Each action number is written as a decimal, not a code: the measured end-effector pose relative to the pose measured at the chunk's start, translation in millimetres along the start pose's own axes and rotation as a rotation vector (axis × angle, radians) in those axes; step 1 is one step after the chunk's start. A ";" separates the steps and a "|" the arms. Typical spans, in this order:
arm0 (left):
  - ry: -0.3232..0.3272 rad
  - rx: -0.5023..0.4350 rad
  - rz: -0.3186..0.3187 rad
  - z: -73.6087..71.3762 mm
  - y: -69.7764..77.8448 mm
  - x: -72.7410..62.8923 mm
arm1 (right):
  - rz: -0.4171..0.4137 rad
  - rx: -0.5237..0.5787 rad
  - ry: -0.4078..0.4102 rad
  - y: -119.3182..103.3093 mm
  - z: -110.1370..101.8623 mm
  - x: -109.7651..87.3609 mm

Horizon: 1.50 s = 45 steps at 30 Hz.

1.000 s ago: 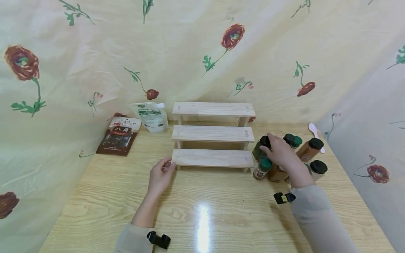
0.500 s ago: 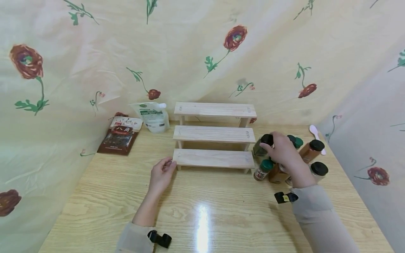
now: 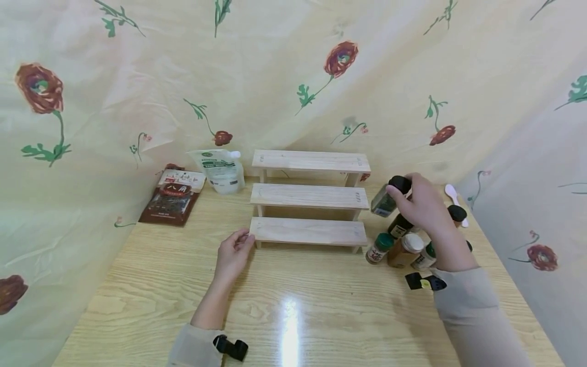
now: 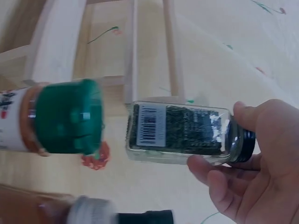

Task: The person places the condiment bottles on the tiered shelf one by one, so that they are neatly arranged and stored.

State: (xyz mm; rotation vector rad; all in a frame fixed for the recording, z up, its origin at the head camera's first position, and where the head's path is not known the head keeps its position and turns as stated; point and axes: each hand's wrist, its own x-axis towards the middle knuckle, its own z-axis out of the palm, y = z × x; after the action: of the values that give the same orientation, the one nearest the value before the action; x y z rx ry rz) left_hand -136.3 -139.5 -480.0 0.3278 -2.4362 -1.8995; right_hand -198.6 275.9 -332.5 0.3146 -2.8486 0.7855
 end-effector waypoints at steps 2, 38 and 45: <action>-0.004 -0.001 -0.002 0.1 -0.9 0.9 | -0.010 0.011 0.032 -3.7 -3.9 2.0; 0.020 0.062 0.054 3.2 -5.3 11.7 | -0.064 0.225 0.102 -65.3 9.7 69.5; -0.008 -0.030 0.008 5.2 -3.4 14.4 | -0.093 0.253 0.095 -77.1 15.2 79.0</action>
State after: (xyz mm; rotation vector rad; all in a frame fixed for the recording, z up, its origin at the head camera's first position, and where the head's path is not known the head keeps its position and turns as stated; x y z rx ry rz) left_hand -150.8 -138.0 -486.0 0.3088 -2.4081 -1.9356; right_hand -257.4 190.9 -290.8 0.4276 -2.6270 1.1117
